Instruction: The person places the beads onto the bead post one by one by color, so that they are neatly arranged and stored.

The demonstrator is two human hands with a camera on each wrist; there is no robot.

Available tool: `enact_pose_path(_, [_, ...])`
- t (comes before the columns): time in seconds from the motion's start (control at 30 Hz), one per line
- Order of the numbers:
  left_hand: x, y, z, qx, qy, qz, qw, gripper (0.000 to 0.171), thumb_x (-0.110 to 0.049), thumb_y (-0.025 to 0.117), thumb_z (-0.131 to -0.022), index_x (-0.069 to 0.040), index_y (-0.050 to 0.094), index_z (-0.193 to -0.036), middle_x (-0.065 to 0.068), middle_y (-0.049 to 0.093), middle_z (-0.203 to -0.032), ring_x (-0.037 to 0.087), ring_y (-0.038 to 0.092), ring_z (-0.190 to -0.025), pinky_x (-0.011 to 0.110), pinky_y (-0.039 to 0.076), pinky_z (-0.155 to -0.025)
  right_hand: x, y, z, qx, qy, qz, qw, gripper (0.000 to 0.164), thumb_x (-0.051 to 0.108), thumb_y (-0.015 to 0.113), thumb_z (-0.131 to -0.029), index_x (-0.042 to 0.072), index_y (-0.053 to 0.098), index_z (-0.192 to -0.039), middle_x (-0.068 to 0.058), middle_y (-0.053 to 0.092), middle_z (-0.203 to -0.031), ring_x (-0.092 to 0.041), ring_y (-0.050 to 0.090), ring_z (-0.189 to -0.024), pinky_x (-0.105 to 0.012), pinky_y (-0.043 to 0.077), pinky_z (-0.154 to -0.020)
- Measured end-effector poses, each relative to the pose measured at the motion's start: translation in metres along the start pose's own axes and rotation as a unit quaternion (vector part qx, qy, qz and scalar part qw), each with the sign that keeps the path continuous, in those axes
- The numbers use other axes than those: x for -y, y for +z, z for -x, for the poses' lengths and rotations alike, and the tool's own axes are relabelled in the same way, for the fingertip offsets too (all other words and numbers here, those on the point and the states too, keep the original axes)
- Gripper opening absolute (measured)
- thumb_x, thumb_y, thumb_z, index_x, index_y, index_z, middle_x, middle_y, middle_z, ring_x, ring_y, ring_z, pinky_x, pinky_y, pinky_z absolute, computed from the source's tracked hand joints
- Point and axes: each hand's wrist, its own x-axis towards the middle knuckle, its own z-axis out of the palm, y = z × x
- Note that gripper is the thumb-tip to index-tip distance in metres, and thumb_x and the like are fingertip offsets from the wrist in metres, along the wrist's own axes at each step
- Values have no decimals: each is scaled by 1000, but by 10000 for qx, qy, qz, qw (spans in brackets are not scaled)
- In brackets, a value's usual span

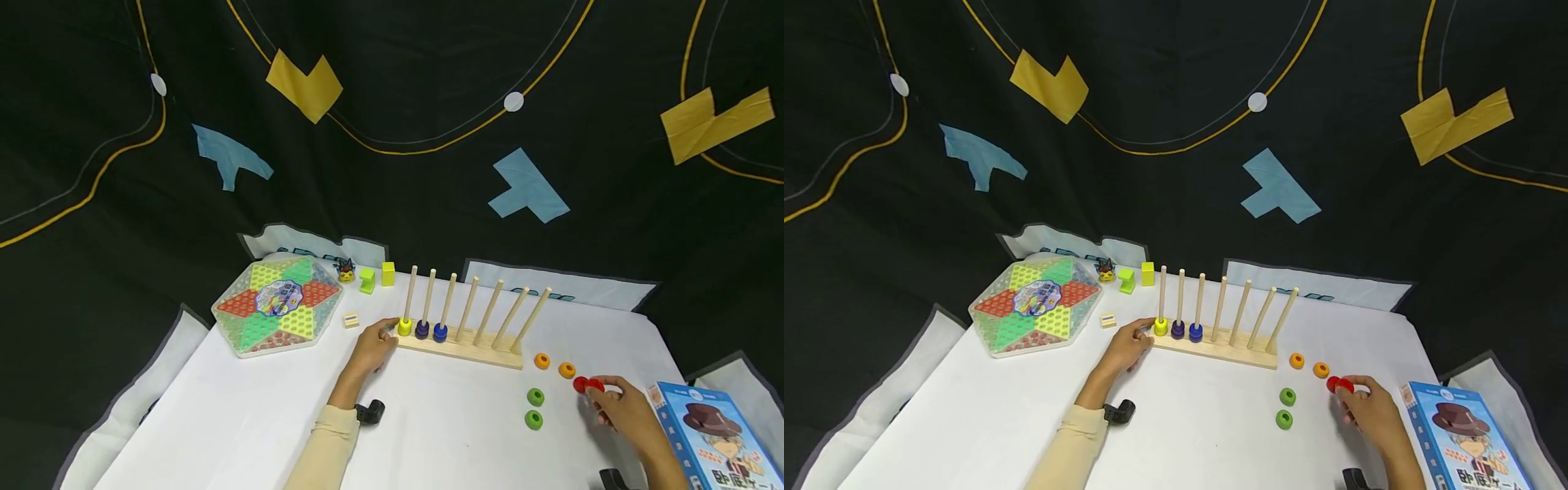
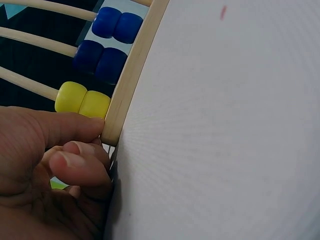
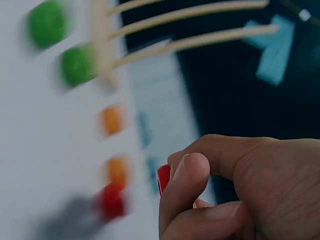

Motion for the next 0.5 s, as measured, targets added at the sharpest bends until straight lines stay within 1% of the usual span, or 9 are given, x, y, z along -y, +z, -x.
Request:
enact_pose_path(0.07, [0, 2, -1, -32, -40, -25, 10000, 44, -6, 60, -91, -15, 56, -134, 4, 47, -74, 8, 35, -35, 21, 33, -32, 24, -7, 7, -172, -467, 42, 9987, 59, 38, 55, -95, -3, 38, -134, -9, 60, -77, -18, 56, -58, -28, 46, -47])
enact_pose_path(0.13, [0, 3, -1, -96, -89, -47, 9999, 44, -6, 60, -90, -16, 57, -134, 4, 47, -74, 8, 35, -35, 21, 33, -31, 52, -12, 13, -336, -1019, 100, 9942, 60, 42, 55, -95, -1, 40, -133, -10, 60, -77, -20, 57, -57, -27, 46, -46])
enact_pose_path(0.27, [2, 4, -1, -68, -73, -83, 9999, 45, -6, 60, -90, -15, 56, -134, 4, 48, -75, 9, 36, -35, 22, 33, -31, 106, -17, 26, -721, -1960, 257, 9776, 58, 44, 56, -94, 3, 44, -132, -11, 59, -79, -21, 58, -55, -25, 47, -47])
enact_pose_path(0.37, [3, 4, -1, -31, -42, -100, 9999, 45, -6, 60, -90, -15, 56, -134, 4, 48, -75, 9, 36, -35, 22, 34, -31, 143, -14, 33, -822, -2363, 244, 9679, 54, 43, 56, -94, 7, 45, -133, -13, 59, -82, -22, 58, -56, -25, 49, -48])
enact_pose_path(0.43, [3, 4, -1, -26, -6, -124, 9999, 45, -7, 60, -90, -15, 56, -134, 4, 48, -76, 9, 36, -35, 23, 34, -31, 165, -10, 35, -726, -2568, 213, 9635, 50, 40, 57, -94, 10, 47, -132, -14, 58, -84, -23, 59, -56, -26, 48, -47])
enact_pose_path(0.5, [2, 4, -2, -40, 36, -129, 9999, 44, -7, 60, -90, -16, 57, -134, 4, 48, -76, 9, 36, -35, 23, 34, -31, 184, -5, 35, -536, -2734, 201, 9602, 46, 39, 58, -94, 12, 48, -130, -15, 58, -85, -24, 59, -57, -26, 47, -46])
